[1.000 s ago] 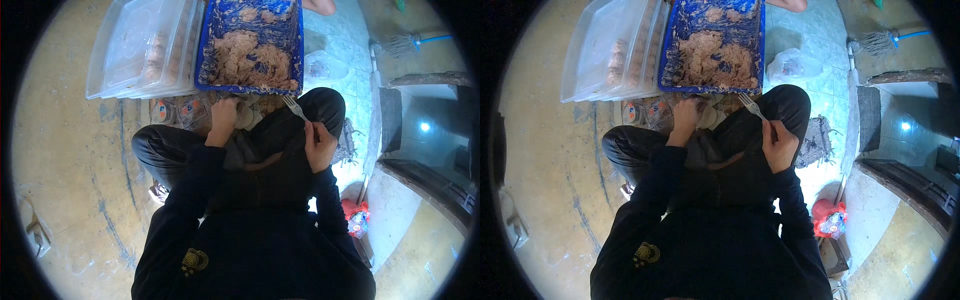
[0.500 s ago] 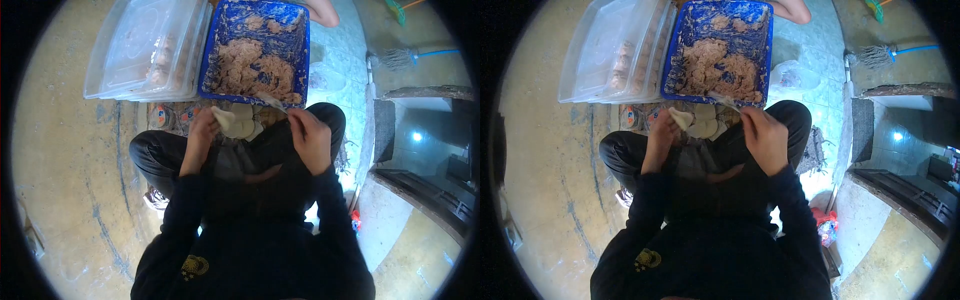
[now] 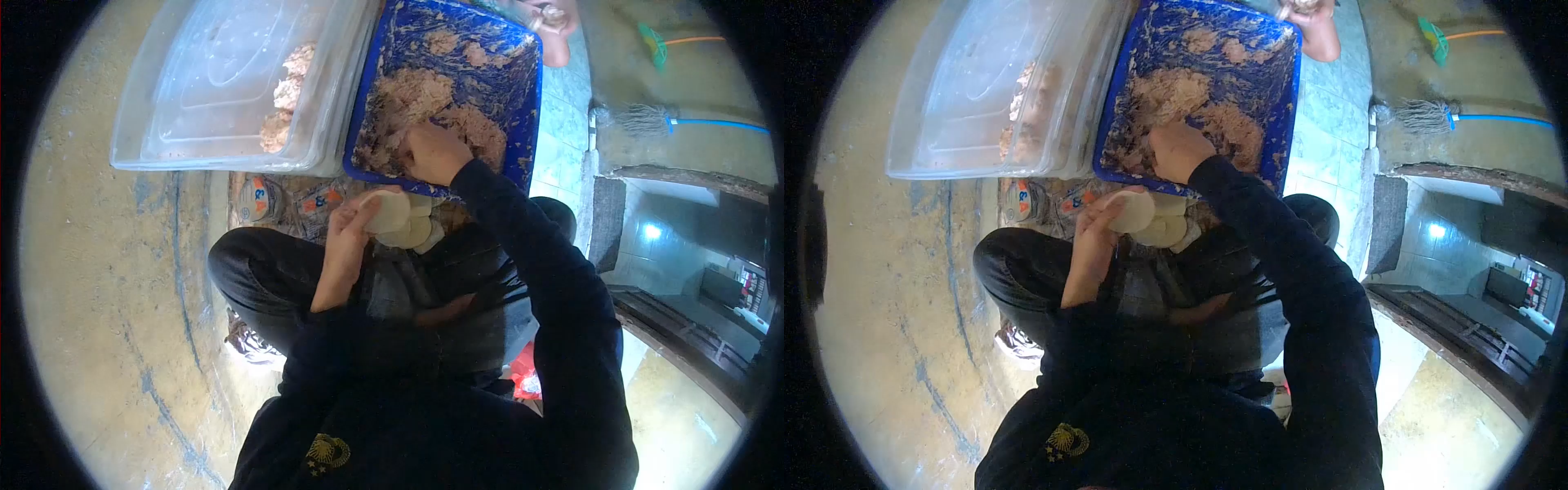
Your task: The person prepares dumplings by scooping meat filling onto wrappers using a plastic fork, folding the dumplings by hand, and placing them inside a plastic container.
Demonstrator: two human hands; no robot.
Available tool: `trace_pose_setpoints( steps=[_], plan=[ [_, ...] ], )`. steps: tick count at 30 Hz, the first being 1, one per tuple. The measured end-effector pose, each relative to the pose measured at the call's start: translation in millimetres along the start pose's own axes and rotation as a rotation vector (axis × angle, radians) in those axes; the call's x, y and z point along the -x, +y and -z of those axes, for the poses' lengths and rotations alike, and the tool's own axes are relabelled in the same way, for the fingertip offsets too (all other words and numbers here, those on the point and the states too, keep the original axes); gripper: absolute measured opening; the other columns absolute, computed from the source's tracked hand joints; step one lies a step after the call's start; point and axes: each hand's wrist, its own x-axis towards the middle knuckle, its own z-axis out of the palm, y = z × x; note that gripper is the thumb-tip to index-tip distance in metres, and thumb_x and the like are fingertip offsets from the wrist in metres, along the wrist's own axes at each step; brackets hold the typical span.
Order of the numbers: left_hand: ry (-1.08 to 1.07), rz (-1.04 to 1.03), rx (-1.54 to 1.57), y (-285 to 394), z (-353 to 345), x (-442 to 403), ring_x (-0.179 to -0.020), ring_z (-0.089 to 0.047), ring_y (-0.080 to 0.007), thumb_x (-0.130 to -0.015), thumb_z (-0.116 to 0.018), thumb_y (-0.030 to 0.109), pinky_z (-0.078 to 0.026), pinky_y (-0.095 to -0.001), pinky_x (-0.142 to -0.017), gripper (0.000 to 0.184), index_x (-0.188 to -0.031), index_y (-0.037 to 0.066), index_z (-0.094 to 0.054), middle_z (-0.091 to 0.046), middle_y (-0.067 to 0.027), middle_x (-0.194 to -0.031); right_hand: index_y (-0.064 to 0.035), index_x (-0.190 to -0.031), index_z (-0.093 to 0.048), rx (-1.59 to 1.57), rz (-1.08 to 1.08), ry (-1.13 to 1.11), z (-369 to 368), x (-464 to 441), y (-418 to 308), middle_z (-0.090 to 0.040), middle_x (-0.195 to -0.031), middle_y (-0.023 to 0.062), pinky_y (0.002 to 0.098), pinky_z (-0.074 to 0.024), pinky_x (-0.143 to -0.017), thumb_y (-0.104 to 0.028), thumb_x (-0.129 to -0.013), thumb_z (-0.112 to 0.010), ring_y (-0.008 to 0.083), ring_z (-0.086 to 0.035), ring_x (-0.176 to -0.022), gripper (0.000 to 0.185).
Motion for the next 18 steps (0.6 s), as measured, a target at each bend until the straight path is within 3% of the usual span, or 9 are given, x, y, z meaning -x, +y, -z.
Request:
trace_pose_setpoints(
  steps=[1, 3, 8, 10, 11, 12, 14, 16, 18],
  plan=[
    [-0.043, 0.000, -0.063, -1.2, 0.6, 2.3, -0.106, -0.071, -0.0182, -0.105, -0.061, 0.021, -0.054, -0.0312, -0.097, 0.031, -0.119, -0.003, -0.074, -0.076, -0.0104, -0.112, 0.0046, -0.079, -0.070, -0.008, 0.005, -0.009, -7.4, -2.8, 1.3, -0.069, -0.080, 0.0260, 0.0534, -0.0594, -0.073, -0.016, -0.085, -0.069, 0.0433, -0.071, -0.081, 0.022],
    [-0.061, 0.014, -0.058, -6.4, 3.4, 2.7, -0.105, -0.071, -0.0175, -0.106, -0.061, 0.023, -0.053, -0.0311, -0.096, 0.032, -0.118, -0.003, -0.075, -0.076, -0.0096, -0.111, -0.0059, -0.089, -0.080, -0.042, -0.055, 0.089, -22.2, -7.2, 11.0, -0.075, -0.092, 0.0185, 0.0540, -0.0569, -0.079, -0.020, -0.086, -0.070, 0.0423, -0.071, -0.088, 0.017],
    [-0.049, 0.010, -0.033, -5.5, 2.3, 9.3, -0.105, -0.070, -0.0163, -0.106, -0.062, 0.029, -0.056, -0.0318, -0.089, 0.036, -0.112, -0.002, -0.077, -0.077, -0.0101, -0.106, -0.0061, -0.104, -0.080, -0.364, 0.061, 0.225, 9.3, 27.1, 6.8, -0.076, -0.096, 0.0143, 0.0453, -0.0560, -0.079, -0.033, -0.093, -0.072, 0.0319, -0.073, -0.088, 0.030],
    [-0.026, -0.051, -0.056, -16.2, 3.8, 8.1, -0.109, -0.070, -0.0171, -0.106, -0.062, 0.031, -0.057, -0.0327, -0.090, 0.037, -0.118, -0.002, -0.074, -0.076, -0.0106, -0.110, -0.0050, -0.110, -0.079, -0.183, -0.134, 0.205, 48.8, 59.0, -16.7, -0.076, -0.094, 0.0126, 0.0416, -0.0545, -0.078, -0.035, -0.096, -0.073, 0.0281, -0.072, -0.085, 0.033],
    [-0.028, -0.090, -0.053, -13.8, 11.1, 8.5, -0.112, -0.069, -0.0180, -0.106, -0.063, 0.032, -0.057, -0.0335, -0.090, 0.039, -0.124, -0.002, -0.071, -0.075, -0.0111, -0.114, -0.0014, -0.107, -0.079, -0.367, 0.105, 0.394, 29.2, 61.2, 2.5, -0.073, -0.084, 0.0102, 0.0351, -0.0513, -0.067, -0.026, -0.099, -0.073, 0.0189, -0.067, -0.074, 0.026],
    [-0.007, -0.116, -0.074, -5.4, 13.3, 7.3, -0.112, -0.069, -0.0180, -0.106, -0.063, 0.032, -0.057, -0.0335, -0.090, 0.039, -0.124, -0.002, -0.071, -0.075, -0.0111, -0.114, 0.0003, -0.105, -0.079, -0.634, -0.050, 0.352, 34.8, 73.6, -1.7, -0.072, -0.077, 0.0107, 0.0301, -0.0514, -0.063, -0.017, -0.097, -0.074, 0.0118, -0.065, -0.065, 0.019],
    [0.131, 0.013, 0.193, -6.3, -5.7, -0.2, -0.117, -0.068, -0.0208, -0.109, -0.056, 0.038, -0.054, -0.0350, -0.099, 0.050, -0.140, -0.002, -0.059, -0.071, -0.0112, -0.127, 0.0023, -0.104, -0.078, -0.729, -0.062, 0.409, 47.2, 96.7, -10.4, -0.071, -0.076, 0.0087, 0.0285, -0.0508, -0.063, -0.013, -0.097, -0.074, 0.0101, -0.064, -0.066, 0.018],
    [0.046, 0.024, 0.254, 21.5, -36.1, 1.4, -0.124, -0.064, -0.0245, -0.112, -0.048, 0.039, -0.049, -0.0391, -0.107, 0.053, -0.143, -0.003, -0.054, -0.066, -0.0130, -0.135, 0.0070, -0.102, -0.075, -0.896, -0.071, 0.506, 49.9, 123.0, -20.0, -0.069, -0.075, 0.0039, 0.0272, -0.0498, -0.061, -0.007, -0.098, -0.073, 0.0080, -0.062, -0.068, 0.015],
    [-0.035, 0.021, 0.319, 37.5, -53.7, -3.8, -0.131, -0.061, -0.0282, -0.114, -0.040, 0.040, -0.044, -0.0431, -0.115, 0.056, -0.147, -0.004, -0.049, -0.062, -0.0148, -0.143, 0.0053, -0.104, -0.075, -0.866, -0.073, 0.567, 44.6, 141.0, -30.8, -0.067, -0.075, 0.0012, 0.0247, -0.0456, -0.060, -0.006, -0.099, -0.072, 0.0058, -0.058, -0.066, 0.013]
  ],
)
